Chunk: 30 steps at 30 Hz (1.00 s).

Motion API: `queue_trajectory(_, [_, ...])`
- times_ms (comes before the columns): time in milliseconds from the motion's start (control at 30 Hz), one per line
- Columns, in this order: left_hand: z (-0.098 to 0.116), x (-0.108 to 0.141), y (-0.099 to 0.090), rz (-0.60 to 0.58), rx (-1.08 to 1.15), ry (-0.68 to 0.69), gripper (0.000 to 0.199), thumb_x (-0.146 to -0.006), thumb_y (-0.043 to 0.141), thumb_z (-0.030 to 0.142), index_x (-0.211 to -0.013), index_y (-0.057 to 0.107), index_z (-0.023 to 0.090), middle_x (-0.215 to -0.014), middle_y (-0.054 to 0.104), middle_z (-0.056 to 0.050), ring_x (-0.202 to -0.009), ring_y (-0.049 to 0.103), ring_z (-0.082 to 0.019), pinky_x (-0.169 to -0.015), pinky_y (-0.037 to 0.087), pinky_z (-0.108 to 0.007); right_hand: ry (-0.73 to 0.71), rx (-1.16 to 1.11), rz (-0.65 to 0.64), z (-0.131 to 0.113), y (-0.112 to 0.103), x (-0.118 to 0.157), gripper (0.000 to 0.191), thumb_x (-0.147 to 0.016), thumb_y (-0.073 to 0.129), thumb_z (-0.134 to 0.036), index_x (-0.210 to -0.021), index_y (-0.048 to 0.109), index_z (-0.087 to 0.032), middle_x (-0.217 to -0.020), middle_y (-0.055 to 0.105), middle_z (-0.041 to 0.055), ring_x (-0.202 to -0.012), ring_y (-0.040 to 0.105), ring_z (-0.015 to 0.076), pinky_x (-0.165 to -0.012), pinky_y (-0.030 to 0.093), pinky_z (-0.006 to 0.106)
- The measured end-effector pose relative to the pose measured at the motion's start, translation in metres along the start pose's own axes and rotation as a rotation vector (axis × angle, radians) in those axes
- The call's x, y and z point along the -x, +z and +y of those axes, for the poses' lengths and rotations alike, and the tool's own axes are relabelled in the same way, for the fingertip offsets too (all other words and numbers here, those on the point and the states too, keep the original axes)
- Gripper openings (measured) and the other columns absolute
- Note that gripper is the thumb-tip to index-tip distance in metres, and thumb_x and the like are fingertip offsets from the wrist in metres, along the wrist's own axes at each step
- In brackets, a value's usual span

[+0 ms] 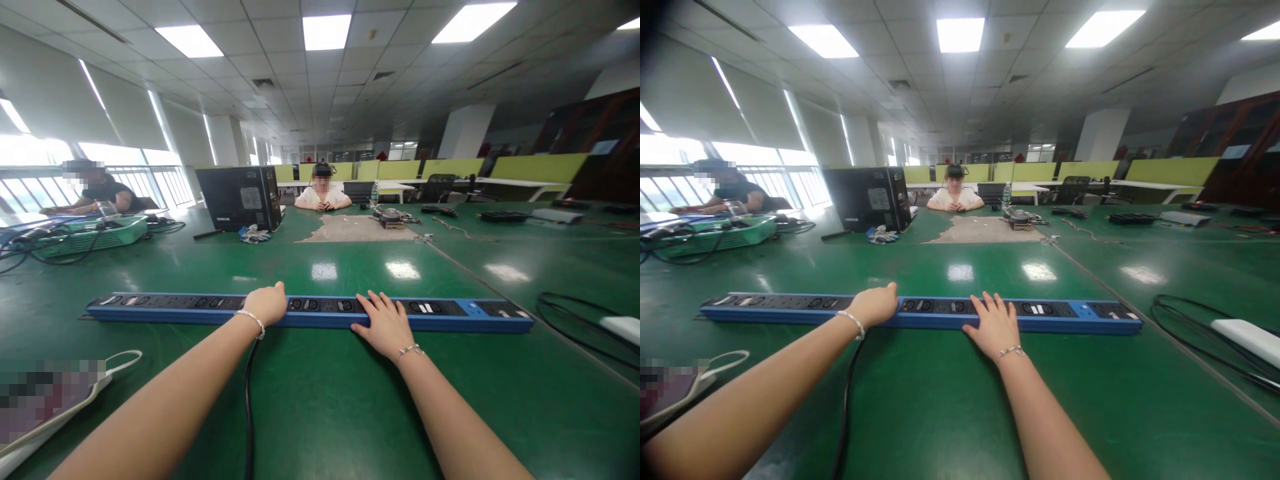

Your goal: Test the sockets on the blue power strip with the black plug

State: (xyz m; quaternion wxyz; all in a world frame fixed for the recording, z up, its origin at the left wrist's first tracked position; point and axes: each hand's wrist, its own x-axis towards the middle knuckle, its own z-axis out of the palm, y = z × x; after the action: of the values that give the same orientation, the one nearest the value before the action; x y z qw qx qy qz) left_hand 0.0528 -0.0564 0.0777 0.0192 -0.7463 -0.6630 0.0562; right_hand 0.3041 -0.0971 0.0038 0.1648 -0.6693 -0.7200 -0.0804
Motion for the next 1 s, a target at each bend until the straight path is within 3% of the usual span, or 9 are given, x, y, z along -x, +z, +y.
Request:
queue_trajectory(133, [0.007, 0.013, 0.007, 0.083, -0.003, -0.019, 0.031, -0.085, 0.024, 0.014, -0.106, 0.048, 0.013, -0.088, 0.068, -0.018, -0.087, 0.066, -0.027, -0.070, 0.048, -0.037, -0.049, 0.023, 0.071, 0.011, 0.002, 0.006, 0.058, -0.080, 0.052, -0.046, -0.133, 0.044, -0.025, -0.139, 0.043, 0.0048, -0.129, 0.031, 0.0275, -0.104, 0.022, 0.046])
queue_trajectory(400, [-0.002, 0.008, 0.010, 0.096, 0.023, -0.032, 0.030, -0.088, 0.029, 0.030, -0.102, 0.048, 0.012, -0.091, 0.068, -0.018, -0.087, 0.066, -0.028, -0.074, 0.048, -0.039, -0.070, 0.014, 0.139, 0.011, 0.011, 0.007, 0.056, -0.078, 0.055, -0.048, -0.130, 0.047, -0.026, -0.136, 0.046, 0.0041, -0.126, 0.034, 0.0272, -0.102, 0.026, 0.044])
queue_trajectory(500, [-0.003, 0.008, -0.004, 0.102, 0.035, -0.067, 0.031, -0.087, 0.030, 0.032, -0.101, 0.049, 0.012, -0.092, 0.068, -0.019, -0.088, 0.065, -0.028, -0.073, 0.047, -0.038, -0.068, 0.009, 0.148, 0.012, 0.012, 0.007, 0.056, -0.078, 0.056, -0.047, -0.129, 0.047, -0.027, -0.136, 0.047, 0.0036, -0.126, 0.035, 0.0268, -0.102, 0.026, 0.044])
queue_trajectory(600, [-0.003, 0.012, -0.034, 0.183, 0.122, -0.117, 0.035, -0.087, 0.028, 0.034, -0.102, 0.048, 0.010, -0.092, 0.067, -0.021, -0.087, 0.065, -0.029, -0.071, 0.046, -0.038, -0.069, 0.005, 0.153, 0.012, 0.012, 0.007, 0.056, -0.077, 0.057, -0.047, -0.129, 0.048, -0.026, -0.135, 0.048, 0.0029, -0.125, 0.035, 0.0267, -0.101, 0.026, 0.043])
queue_trajectory(667, [-0.001, 0.014, -0.055, 0.226, 0.214, -0.071, 0.037, -0.087, 0.028, 0.036, -0.101, 0.049, 0.010, -0.094, 0.067, -0.021, -0.084, 0.064, -0.026, -0.070, 0.046, -0.035, -0.067, 0.002, 0.157, 0.012, 0.012, 0.006, 0.056, -0.077, 0.057, -0.047, -0.129, 0.048, -0.026, -0.135, 0.048, 0.0028, -0.125, 0.036, 0.0269, -0.101, 0.026, 0.043])
queue_trajectory(800, [0.011, 0.013, -0.073, 0.106, 0.286, 0.041, 0.028, -0.083, 0.035, 0.033, -0.090, 0.054, 0.014, -0.071, 0.070, -0.006, -0.055, 0.061, -0.014, -0.057, 0.043, -0.023, -0.059, -0.011, 0.163, 0.011, 0.012, 0.006, 0.056, -0.077, 0.058, -0.047, -0.128, 0.049, -0.025, -0.134, 0.049, 0.0034, -0.125, 0.035, 0.0275, -0.101, 0.025, 0.044])
queue_trajectory(1000, [0.045, 0.006, -0.045, -0.115, 0.499, 0.132, 0.030, -0.078, 0.039, 0.034, -0.072, 0.060, 0.014, -0.063, 0.069, -0.006, -0.048, 0.060, -0.013, -0.052, 0.045, -0.023, -0.064, -0.027, 0.177, 0.011, 0.012, 0.006, 0.057, -0.076, 0.058, -0.047, -0.128, 0.049, -0.025, -0.134, 0.049, 0.0042, -0.126, 0.035, 0.0273, -0.101, 0.025, 0.044])
